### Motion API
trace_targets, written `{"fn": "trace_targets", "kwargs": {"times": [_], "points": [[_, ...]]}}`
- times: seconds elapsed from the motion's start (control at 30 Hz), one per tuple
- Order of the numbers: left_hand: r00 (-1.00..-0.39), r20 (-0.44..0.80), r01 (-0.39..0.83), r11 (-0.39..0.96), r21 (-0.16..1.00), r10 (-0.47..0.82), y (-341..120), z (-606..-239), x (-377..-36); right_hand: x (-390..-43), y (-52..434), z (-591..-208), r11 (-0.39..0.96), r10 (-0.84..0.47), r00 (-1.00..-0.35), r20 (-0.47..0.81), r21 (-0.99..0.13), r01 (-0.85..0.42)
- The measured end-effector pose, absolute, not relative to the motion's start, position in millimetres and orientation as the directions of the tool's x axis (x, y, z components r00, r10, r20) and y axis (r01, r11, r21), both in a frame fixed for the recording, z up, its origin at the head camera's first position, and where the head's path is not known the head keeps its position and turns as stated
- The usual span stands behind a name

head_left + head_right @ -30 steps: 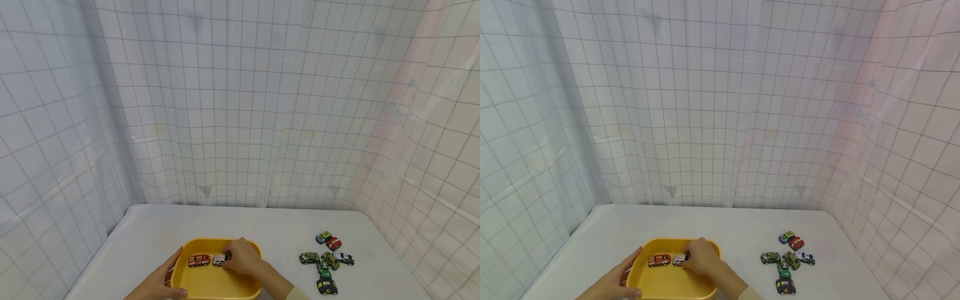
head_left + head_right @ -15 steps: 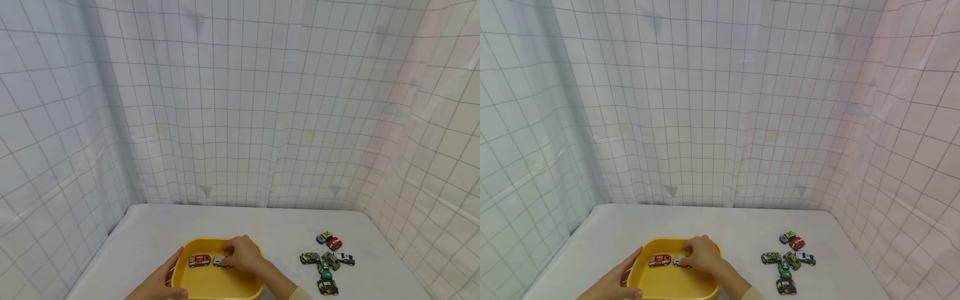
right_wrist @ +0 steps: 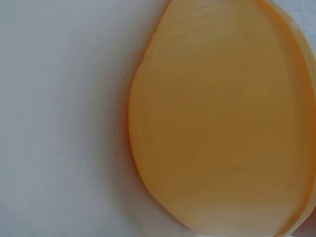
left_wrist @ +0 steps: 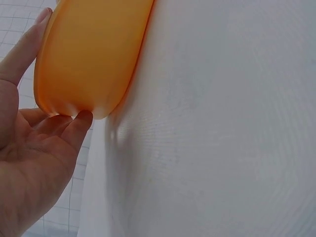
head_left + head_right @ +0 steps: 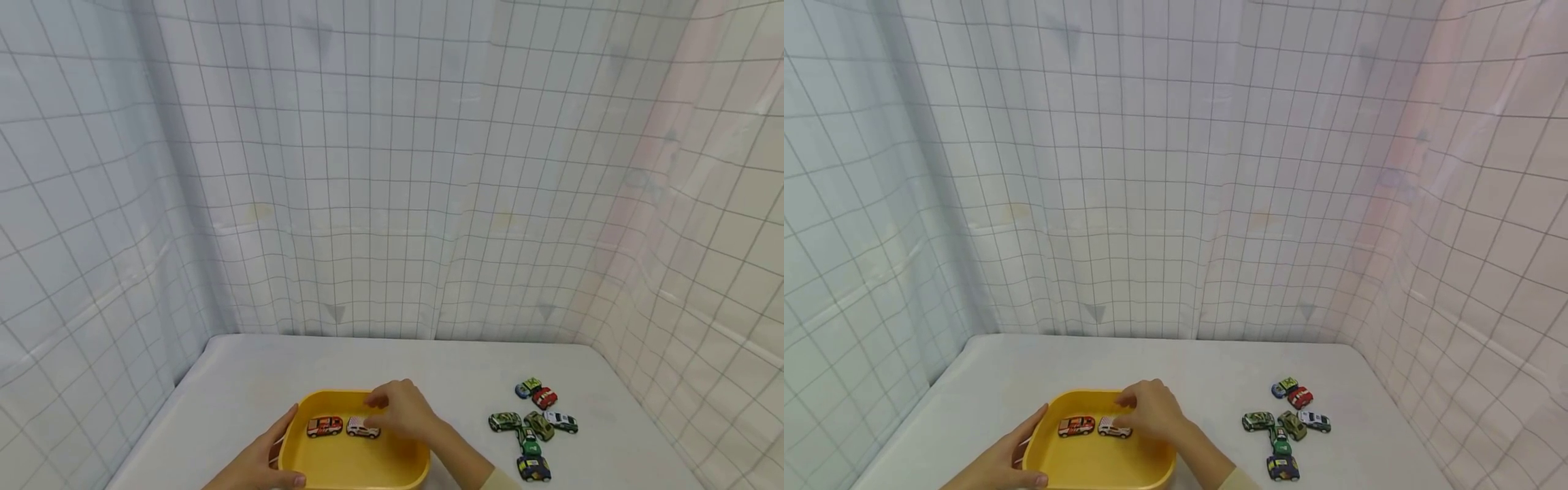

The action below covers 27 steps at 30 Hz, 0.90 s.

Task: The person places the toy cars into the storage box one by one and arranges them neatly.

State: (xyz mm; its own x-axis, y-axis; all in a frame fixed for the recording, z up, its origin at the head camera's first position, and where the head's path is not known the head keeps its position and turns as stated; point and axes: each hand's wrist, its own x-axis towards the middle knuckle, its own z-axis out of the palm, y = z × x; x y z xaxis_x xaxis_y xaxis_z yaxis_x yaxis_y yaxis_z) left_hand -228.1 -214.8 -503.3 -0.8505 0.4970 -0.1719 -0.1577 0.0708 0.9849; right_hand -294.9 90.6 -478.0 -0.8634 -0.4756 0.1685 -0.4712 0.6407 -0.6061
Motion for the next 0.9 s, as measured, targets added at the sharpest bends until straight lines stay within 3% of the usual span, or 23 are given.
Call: {"fn": "trace_targets", "kwargs": {"times": [0.9], "points": [[-0.831,-0.176,-0.186,0.034,0.982,0.527,-216.0,-503.3,-230.6,-293.3,133.8,-465.5,0.574,-0.498,-0.842,0.206,-0.650,-0.498]]}}
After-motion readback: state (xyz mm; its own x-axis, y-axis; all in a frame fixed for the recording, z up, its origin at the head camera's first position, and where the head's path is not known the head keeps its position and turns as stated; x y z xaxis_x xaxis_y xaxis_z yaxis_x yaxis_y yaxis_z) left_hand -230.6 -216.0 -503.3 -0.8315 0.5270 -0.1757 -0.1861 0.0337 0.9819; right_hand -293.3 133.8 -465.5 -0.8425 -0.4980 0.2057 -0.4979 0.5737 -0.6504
